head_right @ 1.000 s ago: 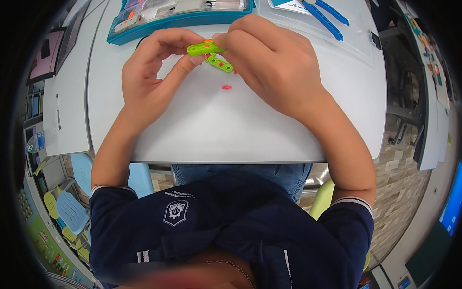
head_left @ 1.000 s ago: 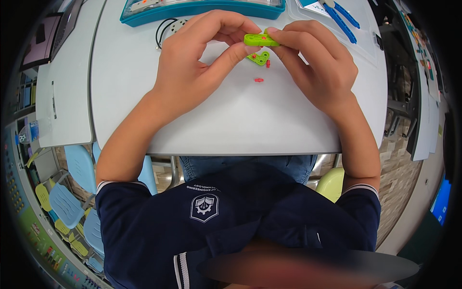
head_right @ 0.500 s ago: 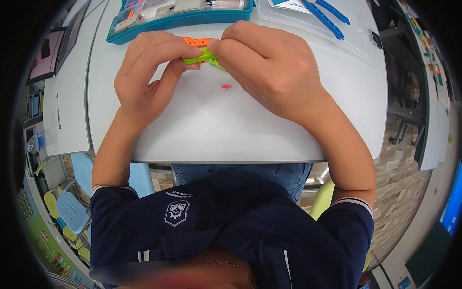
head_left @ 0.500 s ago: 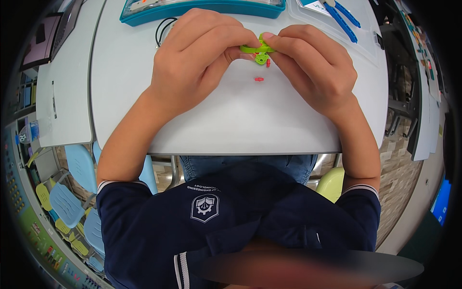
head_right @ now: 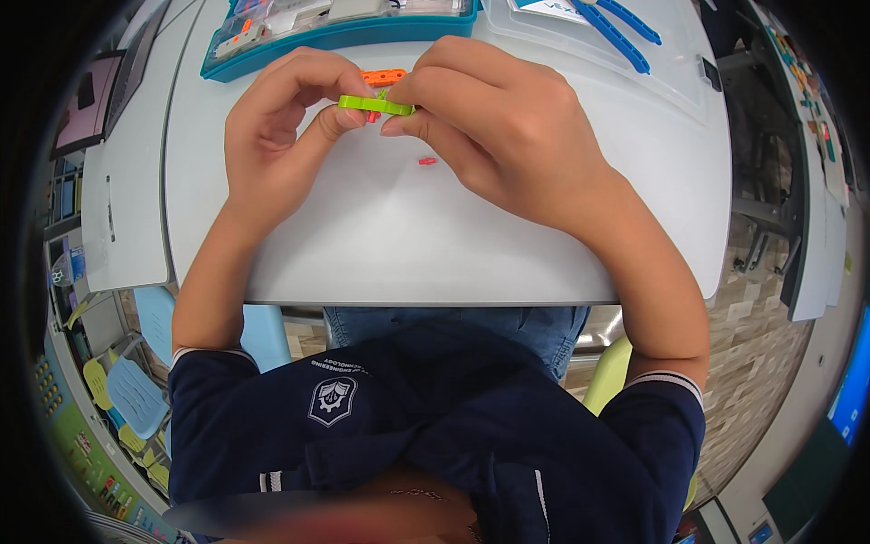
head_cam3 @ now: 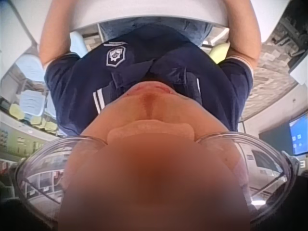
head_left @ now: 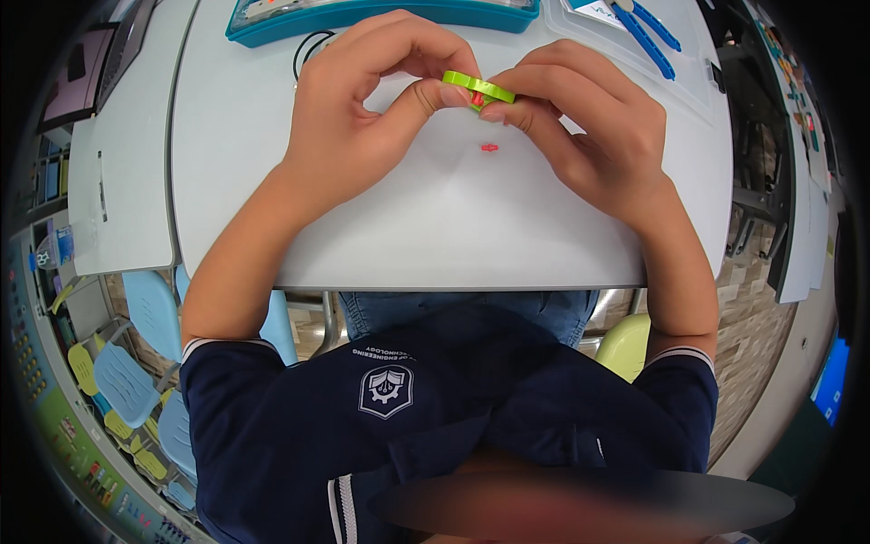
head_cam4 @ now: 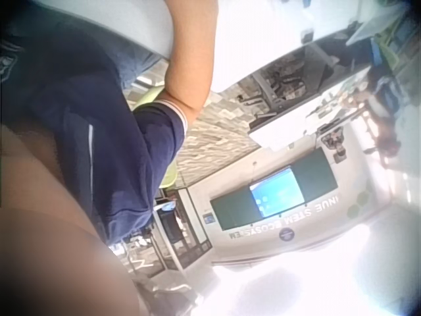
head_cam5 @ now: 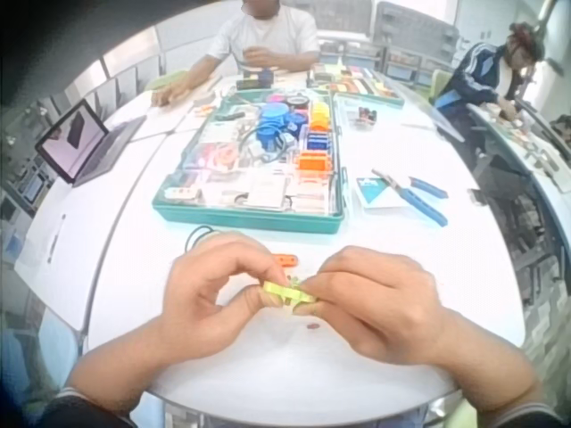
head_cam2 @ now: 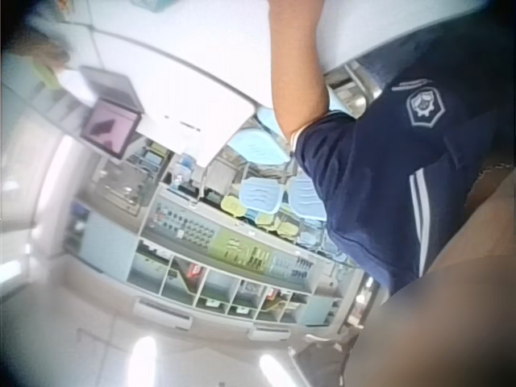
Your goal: The person assembles small plastic pieces using a blue plastic tool to press and secure components together. They handle orange and green plastic parts and small red connectors, repeatedly joining and adjusting them on a white table.
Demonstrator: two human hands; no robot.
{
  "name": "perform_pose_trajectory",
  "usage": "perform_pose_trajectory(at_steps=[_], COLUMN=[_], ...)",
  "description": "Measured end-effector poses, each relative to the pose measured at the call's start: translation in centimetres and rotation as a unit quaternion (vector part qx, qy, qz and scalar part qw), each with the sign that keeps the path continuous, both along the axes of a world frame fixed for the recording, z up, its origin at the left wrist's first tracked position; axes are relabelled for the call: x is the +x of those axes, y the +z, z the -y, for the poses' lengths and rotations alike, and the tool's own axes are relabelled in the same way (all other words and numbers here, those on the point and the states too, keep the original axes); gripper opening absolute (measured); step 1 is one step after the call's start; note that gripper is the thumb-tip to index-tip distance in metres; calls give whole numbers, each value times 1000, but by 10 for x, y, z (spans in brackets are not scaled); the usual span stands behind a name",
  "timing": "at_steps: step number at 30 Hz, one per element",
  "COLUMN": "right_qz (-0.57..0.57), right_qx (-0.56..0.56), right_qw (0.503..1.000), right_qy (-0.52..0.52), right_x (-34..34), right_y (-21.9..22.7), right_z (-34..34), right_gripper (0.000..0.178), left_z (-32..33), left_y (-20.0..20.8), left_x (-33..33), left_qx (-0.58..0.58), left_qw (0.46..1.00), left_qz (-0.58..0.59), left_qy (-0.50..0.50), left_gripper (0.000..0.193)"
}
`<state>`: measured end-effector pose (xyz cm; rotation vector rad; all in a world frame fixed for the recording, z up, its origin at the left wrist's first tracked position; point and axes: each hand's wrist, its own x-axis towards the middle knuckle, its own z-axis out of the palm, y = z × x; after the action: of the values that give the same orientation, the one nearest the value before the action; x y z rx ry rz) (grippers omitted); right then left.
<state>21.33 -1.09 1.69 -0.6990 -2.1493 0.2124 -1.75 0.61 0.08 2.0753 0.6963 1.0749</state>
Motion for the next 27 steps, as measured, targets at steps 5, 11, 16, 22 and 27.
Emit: perform_pose_trajectory(at_steps=[5,11,16,22,27], right_qz=[-9,-2,5,5,-86], right_qx=[-87,-174,-183,-156,-168], right_qw=[996,985,983,986,976], right_qy=[-2,-2,-19,-51,-105], right_x=[0,2,6,7,0], right_y=[-2,-1,-3,-9,-8], right_z=[-2,-3,-5,-14,-6], right_gripper=[12,10,10,11,11], left_z=[-1,2,3,8,12], left_y=[-2,-2,1,4,5], left_x=[4,9,11,14,14], left_qx=[-101,-198,-211,-98,-3], left_qw=[994,978,976,993,988], left_qz=[30,62,41,-24,-68], left_qy=[-25,-34,-19,66,137], left_gripper=[16,17,22,24,22])
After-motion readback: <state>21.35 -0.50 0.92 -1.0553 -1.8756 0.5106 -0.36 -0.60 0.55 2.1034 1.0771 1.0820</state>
